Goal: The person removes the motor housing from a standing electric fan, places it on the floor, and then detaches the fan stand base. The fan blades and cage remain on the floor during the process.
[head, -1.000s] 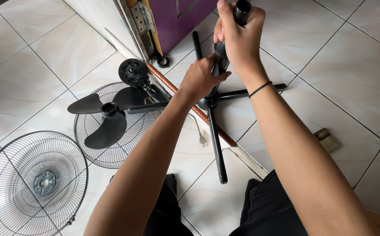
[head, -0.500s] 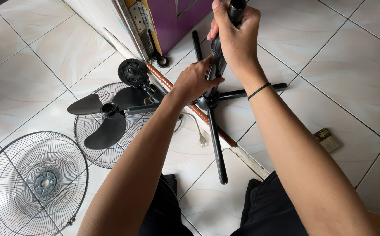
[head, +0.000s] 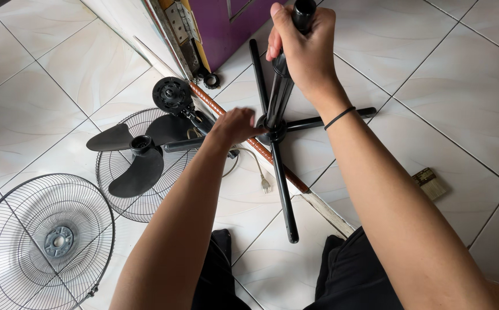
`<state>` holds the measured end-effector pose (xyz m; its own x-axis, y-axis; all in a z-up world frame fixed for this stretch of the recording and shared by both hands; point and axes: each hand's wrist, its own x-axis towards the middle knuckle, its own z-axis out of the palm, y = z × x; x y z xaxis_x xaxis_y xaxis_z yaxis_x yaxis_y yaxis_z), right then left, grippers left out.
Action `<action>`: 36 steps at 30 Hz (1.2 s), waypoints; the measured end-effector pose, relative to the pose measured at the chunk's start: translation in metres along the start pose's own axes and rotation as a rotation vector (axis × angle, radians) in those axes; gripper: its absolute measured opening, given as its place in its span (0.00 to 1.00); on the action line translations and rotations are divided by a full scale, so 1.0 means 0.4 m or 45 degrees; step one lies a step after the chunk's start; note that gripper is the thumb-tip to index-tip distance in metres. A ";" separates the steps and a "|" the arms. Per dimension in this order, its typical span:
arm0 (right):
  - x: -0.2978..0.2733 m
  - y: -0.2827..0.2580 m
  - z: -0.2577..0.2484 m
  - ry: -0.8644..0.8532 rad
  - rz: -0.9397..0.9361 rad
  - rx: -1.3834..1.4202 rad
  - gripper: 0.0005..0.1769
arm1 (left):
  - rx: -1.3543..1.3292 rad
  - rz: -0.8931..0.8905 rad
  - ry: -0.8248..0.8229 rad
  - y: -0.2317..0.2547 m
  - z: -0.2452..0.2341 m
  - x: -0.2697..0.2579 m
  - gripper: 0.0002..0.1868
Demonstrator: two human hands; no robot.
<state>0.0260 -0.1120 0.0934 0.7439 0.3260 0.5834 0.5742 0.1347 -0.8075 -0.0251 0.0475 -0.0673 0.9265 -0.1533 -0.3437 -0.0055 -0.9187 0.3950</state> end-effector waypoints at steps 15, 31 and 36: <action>0.005 0.025 0.013 0.181 -0.016 -0.180 0.24 | 0.147 -0.341 -0.216 -0.104 0.086 0.033 0.28; 0.021 0.047 0.014 0.206 0.132 0.161 0.15 | -0.696 0.330 0.604 0.186 -0.186 -0.045 0.21; 0.020 0.040 0.005 0.140 0.062 0.112 0.23 | -0.658 0.353 0.776 0.207 -0.171 -0.057 0.22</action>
<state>0.0405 -0.1054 0.0852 0.8060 0.2303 0.5452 0.5078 0.2041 -0.8369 -0.0209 -0.0002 0.0314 0.9587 0.0107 0.2842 -0.2272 -0.5723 0.7880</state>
